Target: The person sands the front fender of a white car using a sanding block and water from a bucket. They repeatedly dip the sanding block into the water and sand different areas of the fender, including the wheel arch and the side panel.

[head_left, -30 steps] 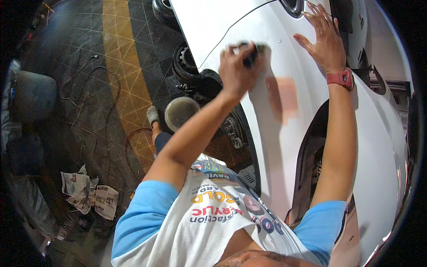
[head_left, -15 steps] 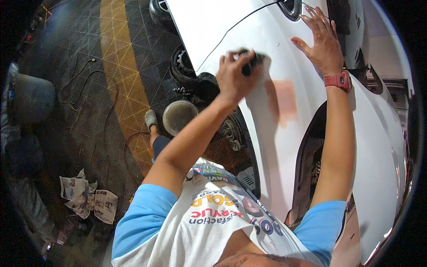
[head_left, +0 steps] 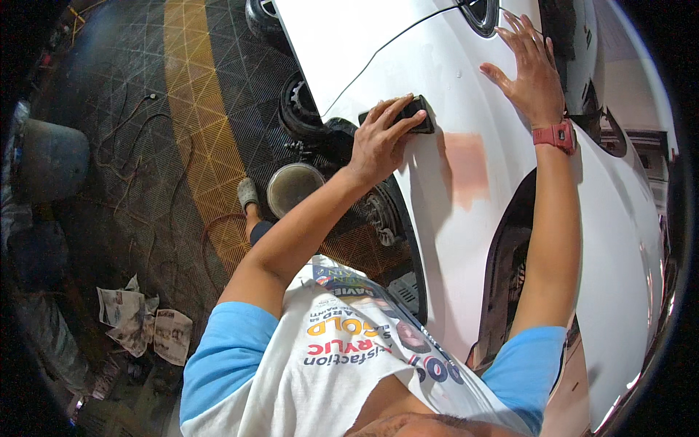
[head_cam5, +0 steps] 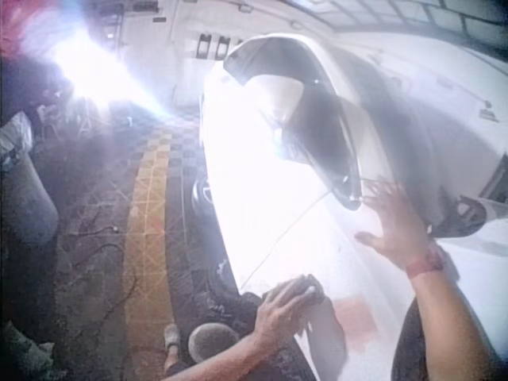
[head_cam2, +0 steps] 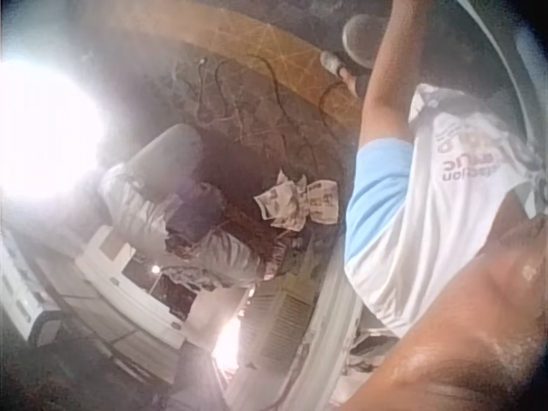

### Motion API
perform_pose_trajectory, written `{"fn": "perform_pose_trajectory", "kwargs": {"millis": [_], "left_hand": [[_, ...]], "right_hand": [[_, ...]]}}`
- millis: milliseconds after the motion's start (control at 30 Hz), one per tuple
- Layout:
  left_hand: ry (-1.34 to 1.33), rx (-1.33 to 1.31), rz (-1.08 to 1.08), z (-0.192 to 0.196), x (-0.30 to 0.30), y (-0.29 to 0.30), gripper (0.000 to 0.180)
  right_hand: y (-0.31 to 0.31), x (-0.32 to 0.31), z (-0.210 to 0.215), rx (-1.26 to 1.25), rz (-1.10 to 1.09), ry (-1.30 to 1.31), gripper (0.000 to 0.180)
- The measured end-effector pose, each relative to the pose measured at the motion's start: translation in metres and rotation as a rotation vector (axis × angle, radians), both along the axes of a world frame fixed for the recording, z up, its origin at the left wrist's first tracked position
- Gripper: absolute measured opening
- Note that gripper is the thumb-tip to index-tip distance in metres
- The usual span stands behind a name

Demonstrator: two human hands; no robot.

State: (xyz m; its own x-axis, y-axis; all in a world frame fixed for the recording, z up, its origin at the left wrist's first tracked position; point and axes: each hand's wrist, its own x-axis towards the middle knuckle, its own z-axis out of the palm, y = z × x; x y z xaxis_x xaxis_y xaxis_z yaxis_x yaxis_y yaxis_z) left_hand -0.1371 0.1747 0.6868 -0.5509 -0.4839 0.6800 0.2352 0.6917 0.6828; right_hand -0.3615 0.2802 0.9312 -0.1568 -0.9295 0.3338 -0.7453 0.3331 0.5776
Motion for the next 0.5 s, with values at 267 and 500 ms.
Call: {"fn": "perform_pose_trajectory", "kwargs": {"millis": [267, 500], "left_hand": [[0.047, 0.084, 0.06, 0.014, -0.029, -0.019, 0.053], [0.01, 0.085, 0.145, 0.031, -0.051, -0.064, 0.05]], "right_hand": [[-0.008, 0.007, 0.004, 0.01, -0.007, -0.002, 0.073], [-0.009, 0.006, 0.004, 0.012, -0.008, -0.005, 0.075]]}}
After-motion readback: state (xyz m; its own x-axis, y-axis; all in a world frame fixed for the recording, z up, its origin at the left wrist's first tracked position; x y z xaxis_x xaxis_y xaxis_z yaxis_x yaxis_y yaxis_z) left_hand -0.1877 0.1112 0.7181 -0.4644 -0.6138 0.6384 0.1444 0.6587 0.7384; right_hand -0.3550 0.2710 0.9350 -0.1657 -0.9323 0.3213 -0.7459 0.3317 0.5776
